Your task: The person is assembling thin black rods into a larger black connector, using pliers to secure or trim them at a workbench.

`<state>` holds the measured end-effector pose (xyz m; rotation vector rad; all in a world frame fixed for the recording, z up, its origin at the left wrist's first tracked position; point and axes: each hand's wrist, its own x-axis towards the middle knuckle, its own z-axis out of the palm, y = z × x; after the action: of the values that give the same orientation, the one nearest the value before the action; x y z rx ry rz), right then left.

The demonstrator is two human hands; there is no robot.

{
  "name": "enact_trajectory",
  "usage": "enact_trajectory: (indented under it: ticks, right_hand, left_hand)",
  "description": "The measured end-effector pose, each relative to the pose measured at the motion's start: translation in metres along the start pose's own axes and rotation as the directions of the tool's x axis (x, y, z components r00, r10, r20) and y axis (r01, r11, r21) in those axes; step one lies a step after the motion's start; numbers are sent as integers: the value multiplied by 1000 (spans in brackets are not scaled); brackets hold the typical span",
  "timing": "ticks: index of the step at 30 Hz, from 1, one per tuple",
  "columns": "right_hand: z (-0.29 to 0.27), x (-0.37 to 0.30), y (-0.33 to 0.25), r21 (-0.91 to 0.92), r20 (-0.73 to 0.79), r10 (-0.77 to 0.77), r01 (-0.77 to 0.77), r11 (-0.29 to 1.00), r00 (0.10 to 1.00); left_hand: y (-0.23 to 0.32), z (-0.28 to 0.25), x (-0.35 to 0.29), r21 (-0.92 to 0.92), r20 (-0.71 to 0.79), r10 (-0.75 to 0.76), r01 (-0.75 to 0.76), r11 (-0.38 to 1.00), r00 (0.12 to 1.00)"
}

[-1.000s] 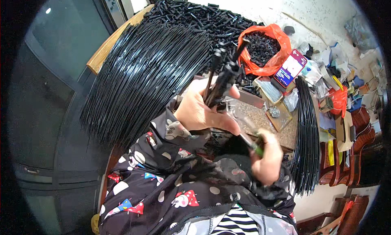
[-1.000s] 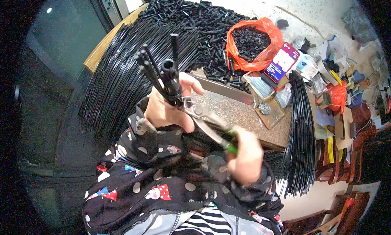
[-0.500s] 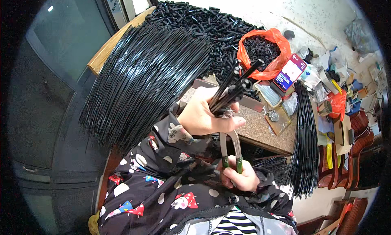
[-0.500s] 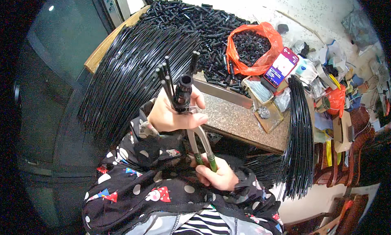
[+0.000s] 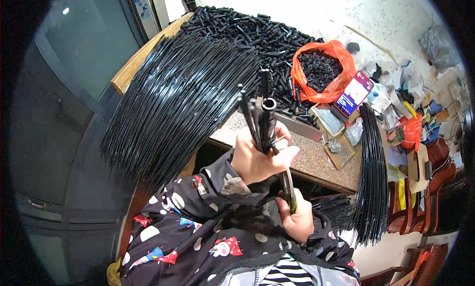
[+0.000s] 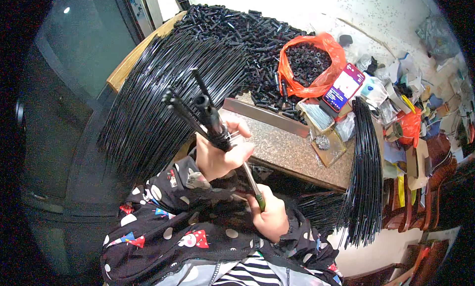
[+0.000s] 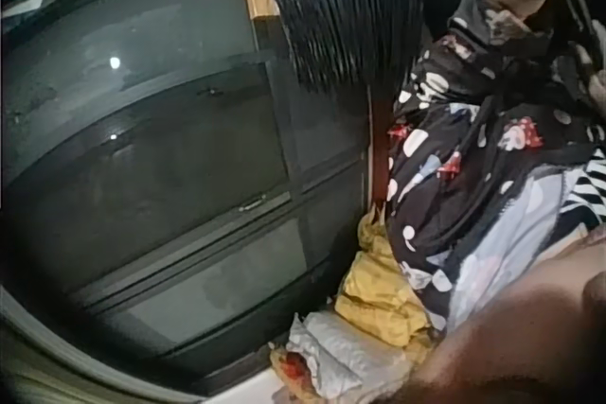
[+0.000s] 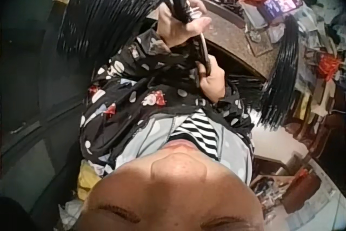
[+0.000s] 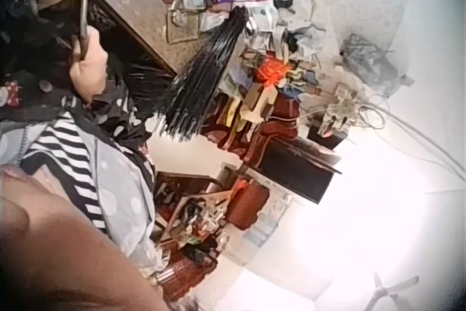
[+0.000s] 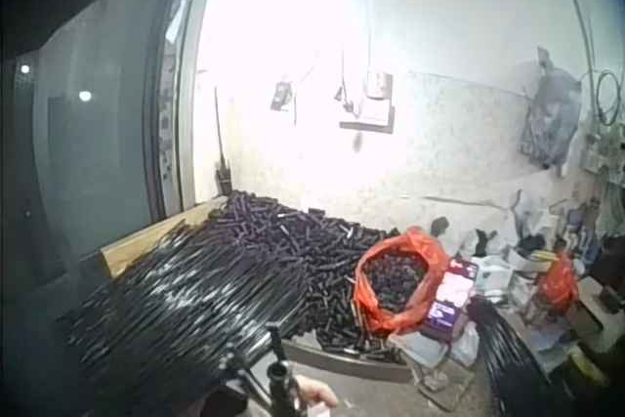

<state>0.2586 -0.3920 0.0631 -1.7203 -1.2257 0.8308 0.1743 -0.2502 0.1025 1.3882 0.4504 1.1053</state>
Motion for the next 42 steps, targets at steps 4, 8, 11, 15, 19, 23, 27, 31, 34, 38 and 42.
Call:
enact_trajectory:
  ticks: [4, 8, 11, 15, 19, 23, 27, 31, 34, 38, 42]
  right_hand:
    - [-14, -1, 5, -55, 0, -29, 29, 998, 1000]
    - [-34, 13, 18, 46, -20, -69, 70, 997, 997]
    - [-41, 24, -3, 395, -162, -35, 97, 914, 986]
    - [-45, 42, -33, 420, -178, -222, 277, 864, 959]
    - [-37, 56, -44, 533, -174, -288, 336, 777, 942]
    - [-21, 52, -40, 550, -294, -322, 435, 713, 900]
    - [-5, 40, -46, 406, -454, -318, 512, 757, 832]
    - [-16, 63, -28, 118, -468, -387, 490, 864, 795]
    - [-12, 75, -17, 265, -485, -161, 320, 910, 860]
    - [-37, 56, 57, -81, -348, -153, 133, 988, 925]
    - [-46, 36, 23, 598, -18, 120, -86, 797, 993]
  left_hand:
    - [-4, -12, -2, 83, 108, 33, -42, 996, 994]
    - [-17, -25, 8, -105, 163, 80, -63, 992, 983]
    - [-21, -23, 11, -276, 261, 250, -176, 945, 933]
    - [-22, -15, -8, -112, 353, 166, -134, 985, 921]
    - [-40, -17, -5, -118, 486, 230, -197, 973, 843]
    - [-34, -14, -9, -174, 300, 145, -95, 980, 943]
    - [-46, -19, -7, -221, 343, 161, -87, 971, 925]
    - [-38, -15, -9, -348, 429, 75, 88, 933, 900]
    - [-16, -26, -5, -336, 382, 160, -24, 942, 910]
    - [-45, -40, 3, -530, 264, 190, -22, 848, 946]
    - [-40, -53, 8, -516, 356, 157, 54, 855, 921]
